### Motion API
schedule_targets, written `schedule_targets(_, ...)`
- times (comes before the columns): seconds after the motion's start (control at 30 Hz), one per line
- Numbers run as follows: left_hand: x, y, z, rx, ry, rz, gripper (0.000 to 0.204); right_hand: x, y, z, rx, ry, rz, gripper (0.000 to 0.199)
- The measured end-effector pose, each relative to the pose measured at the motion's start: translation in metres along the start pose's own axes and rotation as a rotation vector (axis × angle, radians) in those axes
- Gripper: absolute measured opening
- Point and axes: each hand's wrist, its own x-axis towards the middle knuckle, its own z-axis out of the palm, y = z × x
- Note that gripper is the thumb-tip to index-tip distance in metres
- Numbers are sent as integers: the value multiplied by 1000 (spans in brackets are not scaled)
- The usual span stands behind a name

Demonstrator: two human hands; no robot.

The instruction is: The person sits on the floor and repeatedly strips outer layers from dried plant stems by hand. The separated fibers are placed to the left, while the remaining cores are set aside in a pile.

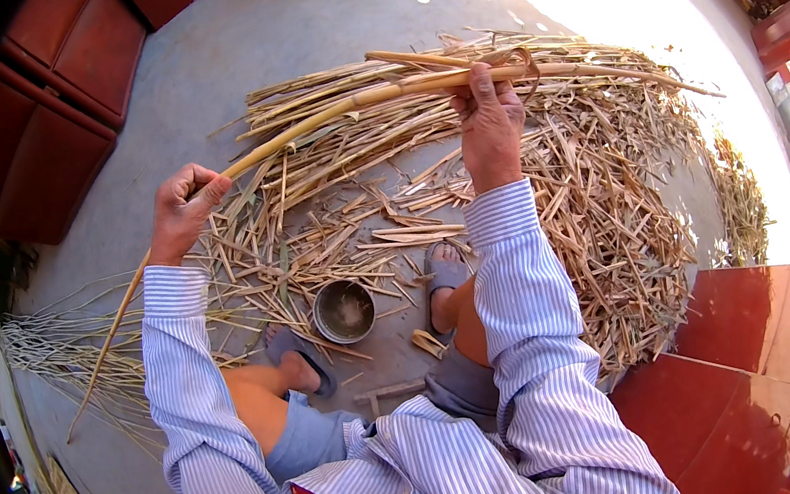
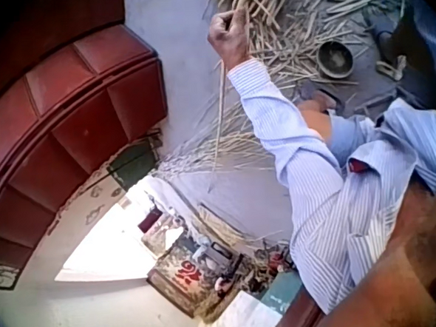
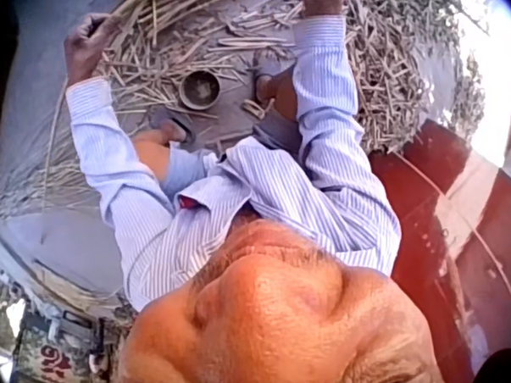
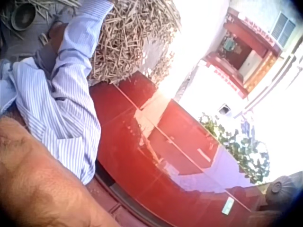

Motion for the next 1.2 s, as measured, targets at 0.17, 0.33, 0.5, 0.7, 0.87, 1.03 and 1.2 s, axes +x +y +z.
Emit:
schedule_targets(0.17,0,-4,0,56,-52,-21,24,0,-13,-3,262,75,101,35)
schedule_targets(0.33,0,-4,10,32,-42,-14,25,-23,14,33,37,-216,243,24)
schedule_targets(0.5,-7,2,20,376,208,209,27,-18,28,35,-11,-9,239,20)
schedule_targets(0.7,-22,35,-17,764,322,490,25,9,5,4,95,195,214,20)
schedule_targets(0.87,-44,22,-38,669,88,125,25,10,3,-23,-1,256,266,22)
schedule_targets(1.03,-20,56,33,528,149,325,24,-32,34,37,-11,78,415,23)
schedule_targets(1.2,-20,45,23,397,201,200,23,-8,29,18,9,117,343,23)
